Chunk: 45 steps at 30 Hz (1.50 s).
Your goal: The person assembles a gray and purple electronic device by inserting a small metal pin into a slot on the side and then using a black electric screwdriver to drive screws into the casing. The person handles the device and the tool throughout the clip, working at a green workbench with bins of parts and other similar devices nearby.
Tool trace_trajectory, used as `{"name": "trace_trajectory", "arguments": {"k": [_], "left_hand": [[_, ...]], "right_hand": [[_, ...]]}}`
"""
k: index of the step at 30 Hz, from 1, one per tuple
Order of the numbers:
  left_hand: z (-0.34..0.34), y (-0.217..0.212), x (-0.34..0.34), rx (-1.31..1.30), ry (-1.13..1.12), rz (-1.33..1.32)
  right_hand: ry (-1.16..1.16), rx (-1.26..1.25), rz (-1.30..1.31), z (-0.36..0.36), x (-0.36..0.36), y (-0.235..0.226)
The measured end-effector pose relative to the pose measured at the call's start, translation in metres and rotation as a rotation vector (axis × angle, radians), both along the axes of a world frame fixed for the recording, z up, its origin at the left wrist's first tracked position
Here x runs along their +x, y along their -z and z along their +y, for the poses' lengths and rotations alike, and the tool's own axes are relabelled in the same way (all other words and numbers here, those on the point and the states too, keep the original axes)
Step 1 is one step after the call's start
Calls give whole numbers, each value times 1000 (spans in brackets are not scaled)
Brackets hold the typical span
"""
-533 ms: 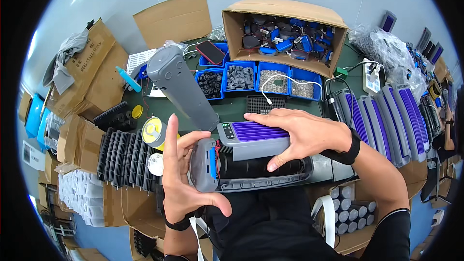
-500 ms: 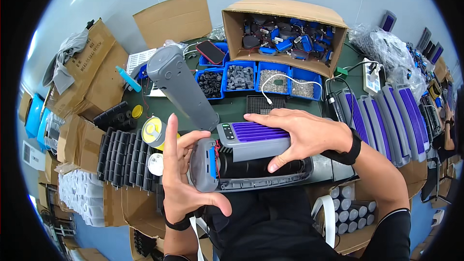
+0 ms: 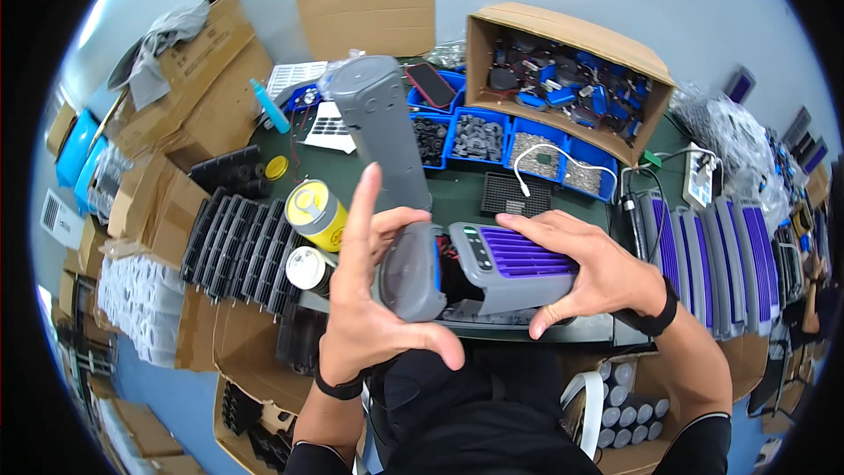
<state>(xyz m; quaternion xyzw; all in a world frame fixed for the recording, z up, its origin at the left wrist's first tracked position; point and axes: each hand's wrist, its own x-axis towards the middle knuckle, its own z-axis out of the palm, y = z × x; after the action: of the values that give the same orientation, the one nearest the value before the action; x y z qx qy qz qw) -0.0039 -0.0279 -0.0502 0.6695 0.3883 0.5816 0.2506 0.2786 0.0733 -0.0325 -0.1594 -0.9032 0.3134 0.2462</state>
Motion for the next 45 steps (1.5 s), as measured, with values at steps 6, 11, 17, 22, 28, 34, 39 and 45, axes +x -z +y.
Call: {"name": "trace_trajectory", "arguments": {"k": [6, 11, 17, 22, 28, 34, 39, 45], "left_hand": [[3, -2, 7, 36, 42, -67], [6, 1, 5, 63, 44, -79], [8, -3, 7, 50, 47, 16], [8, 0, 9, 67, 6, 9], [13, -6, 9, 221, -15, 134], [12, -9, 16, 144, -123, 55], [15, -1, 1, 134, -100, 28], [26, 18, -6, 78, -62, -121]], "right_hand": [[63, 120, 2, -17, -13, 3], [109, 209, -16, -26, -20, 5], [140, 221, -27, -28, -19, 7], [135, 231, -24, -31, -21, 9], [160, 228, -16, -36, -27, 12], [172, 248, -55, -30, -28, 35], [281, -16, -235, -42, 20, 89], [328, 393, -115, -41, 14, 97]]}}
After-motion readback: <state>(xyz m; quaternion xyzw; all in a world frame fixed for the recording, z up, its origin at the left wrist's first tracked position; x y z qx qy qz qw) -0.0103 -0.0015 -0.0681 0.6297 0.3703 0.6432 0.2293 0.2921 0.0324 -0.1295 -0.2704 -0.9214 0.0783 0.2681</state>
